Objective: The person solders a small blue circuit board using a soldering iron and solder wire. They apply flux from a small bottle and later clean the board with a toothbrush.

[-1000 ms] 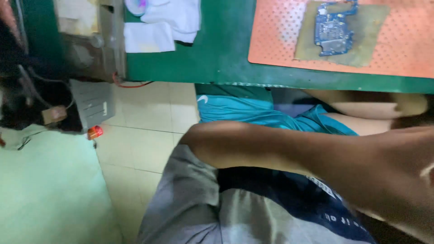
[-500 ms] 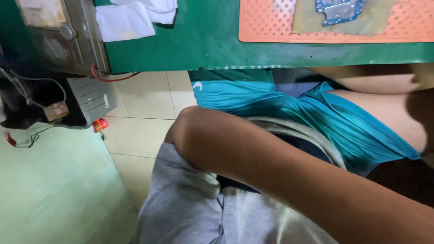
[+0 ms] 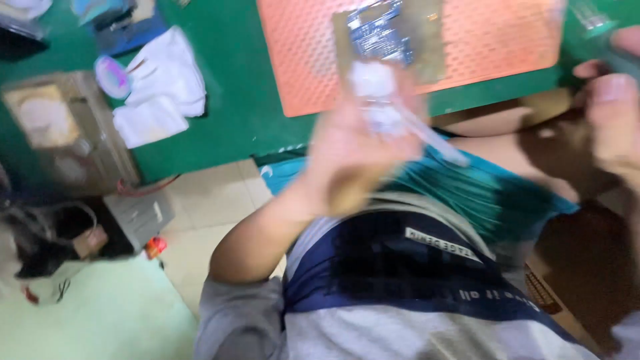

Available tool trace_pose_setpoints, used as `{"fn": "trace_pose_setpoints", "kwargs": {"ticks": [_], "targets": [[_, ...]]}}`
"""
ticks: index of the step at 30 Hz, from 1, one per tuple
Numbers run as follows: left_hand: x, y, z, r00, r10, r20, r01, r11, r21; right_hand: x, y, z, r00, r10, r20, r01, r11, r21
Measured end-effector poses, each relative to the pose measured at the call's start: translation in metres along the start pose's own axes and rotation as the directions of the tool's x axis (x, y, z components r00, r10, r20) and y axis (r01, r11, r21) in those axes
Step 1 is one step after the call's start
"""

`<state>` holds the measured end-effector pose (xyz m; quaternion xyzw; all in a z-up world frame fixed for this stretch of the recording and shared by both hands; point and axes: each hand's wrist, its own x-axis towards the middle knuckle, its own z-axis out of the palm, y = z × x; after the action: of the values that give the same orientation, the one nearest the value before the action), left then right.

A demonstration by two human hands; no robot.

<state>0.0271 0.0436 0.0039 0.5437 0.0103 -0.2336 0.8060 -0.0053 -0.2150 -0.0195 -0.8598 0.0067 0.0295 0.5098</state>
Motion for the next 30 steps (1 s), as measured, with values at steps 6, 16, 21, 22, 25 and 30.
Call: {"fn": "trace_pose_setpoints", "kwargs": {"ticks": [6, 16, 21, 22, 25, 30], "targets": [[0.015, 0.032, -0.041, 0.887, 0.445, -0.124, -0.425, 0.891, 0.157, 0.013, 0.007, -0.018, 0.889, -0.457, 0.021, 0.445, 0.852, -0.276], [0.028, 0.023, -0.051, 0.816, 0.56, -0.147, -0.525, 0.823, 0.218, 0.011, -0.014, -0.011, 0.891, -0.453, 0.024, 0.416, 0.794, -0.443], [0.029, 0.022, -0.051, 0.767, 0.603, -0.219, -0.538, 0.791, 0.292, 0.021, -0.006, -0.006, 0.82, -0.571, 0.047, 0.53, 0.727, -0.437], [0.029, 0.021, -0.052, 0.767, 0.603, -0.22, -0.539, 0.791, 0.288, 0.022, -0.006, -0.005, 0.82, -0.57, 0.049, 0.53, 0.725, -0.44], [0.028, 0.019, -0.054, 0.764, 0.598, -0.241, -0.546, 0.799, 0.254, 0.025, -0.007, -0.002, 0.823, -0.568, 0.015, 0.526, 0.751, -0.4], [0.028, 0.02, -0.055, 0.771, 0.592, -0.233, -0.532, 0.801, 0.273, 0.03, -0.01, 0.004, 0.804, -0.594, -0.01, 0.553, 0.754, -0.356]]}}
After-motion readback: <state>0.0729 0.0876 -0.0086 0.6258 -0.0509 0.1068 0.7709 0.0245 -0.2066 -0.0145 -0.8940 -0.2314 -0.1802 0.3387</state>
